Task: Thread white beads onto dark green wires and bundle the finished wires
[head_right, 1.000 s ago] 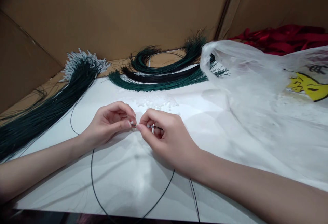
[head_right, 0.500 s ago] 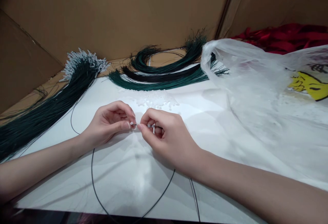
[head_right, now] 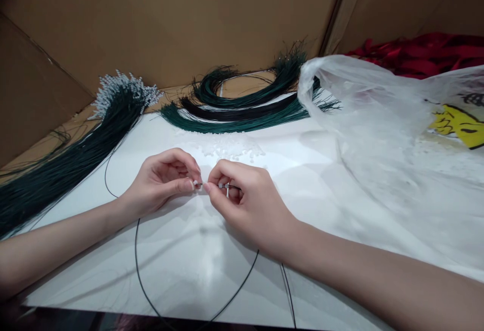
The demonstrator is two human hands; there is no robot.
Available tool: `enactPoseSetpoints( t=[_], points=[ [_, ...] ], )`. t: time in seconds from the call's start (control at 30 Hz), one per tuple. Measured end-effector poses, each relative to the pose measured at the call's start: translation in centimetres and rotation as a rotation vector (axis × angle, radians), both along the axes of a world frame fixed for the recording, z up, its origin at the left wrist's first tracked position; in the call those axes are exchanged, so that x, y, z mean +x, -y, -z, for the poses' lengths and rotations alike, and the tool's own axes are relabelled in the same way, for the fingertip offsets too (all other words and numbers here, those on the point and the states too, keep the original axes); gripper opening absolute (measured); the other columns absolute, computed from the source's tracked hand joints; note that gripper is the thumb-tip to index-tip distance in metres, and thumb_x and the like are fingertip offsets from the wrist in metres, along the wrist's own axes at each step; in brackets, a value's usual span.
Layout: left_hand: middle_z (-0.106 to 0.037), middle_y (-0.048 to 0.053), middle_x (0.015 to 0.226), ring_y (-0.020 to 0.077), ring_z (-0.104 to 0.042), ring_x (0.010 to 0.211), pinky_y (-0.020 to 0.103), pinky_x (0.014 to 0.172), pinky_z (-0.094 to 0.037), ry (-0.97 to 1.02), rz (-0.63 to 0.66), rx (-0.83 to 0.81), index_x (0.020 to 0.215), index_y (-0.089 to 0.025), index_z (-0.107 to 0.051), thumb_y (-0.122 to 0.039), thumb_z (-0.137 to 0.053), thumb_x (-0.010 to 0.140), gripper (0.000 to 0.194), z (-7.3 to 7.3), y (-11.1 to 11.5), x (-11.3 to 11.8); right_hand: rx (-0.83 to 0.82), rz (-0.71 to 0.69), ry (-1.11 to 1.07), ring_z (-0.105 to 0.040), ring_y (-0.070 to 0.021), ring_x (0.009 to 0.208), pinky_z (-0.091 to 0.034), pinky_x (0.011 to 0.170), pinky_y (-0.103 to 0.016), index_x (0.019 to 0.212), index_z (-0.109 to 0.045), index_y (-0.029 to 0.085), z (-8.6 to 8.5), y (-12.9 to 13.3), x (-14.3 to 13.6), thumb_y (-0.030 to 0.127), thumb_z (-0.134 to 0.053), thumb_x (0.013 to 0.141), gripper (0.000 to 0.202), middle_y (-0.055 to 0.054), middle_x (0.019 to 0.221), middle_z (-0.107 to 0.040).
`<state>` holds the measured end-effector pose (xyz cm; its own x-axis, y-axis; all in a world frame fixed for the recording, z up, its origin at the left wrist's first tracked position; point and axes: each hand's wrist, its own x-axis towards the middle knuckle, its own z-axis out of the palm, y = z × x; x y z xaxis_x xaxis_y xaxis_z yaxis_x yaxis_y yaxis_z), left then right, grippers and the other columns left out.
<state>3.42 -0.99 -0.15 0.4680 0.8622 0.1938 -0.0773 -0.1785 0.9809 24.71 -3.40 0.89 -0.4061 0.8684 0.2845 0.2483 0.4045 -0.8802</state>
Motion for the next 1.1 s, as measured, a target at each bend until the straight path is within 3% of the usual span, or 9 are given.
enactPoseSetpoints(
  t=[1.1],
  points=[
    [-0.069,0.002,0.081,0.0107,-0.064,0.074,0.020,0.070,-0.054,-0.058,-0.035,0.012,0.095,-0.017,-0.070,-0.015,-0.079,0.076,0.021,-0.33,0.07,0.17,0.004,-0.004,0.013,-0.037,-0.0051,0.050,-0.029,0.045,-0.021,0.076,-0.057,0.016,0.06,0.02,0.08,0.013,-0.058,0.087,0.012,0.004,0.064,-0.050]
  ],
)
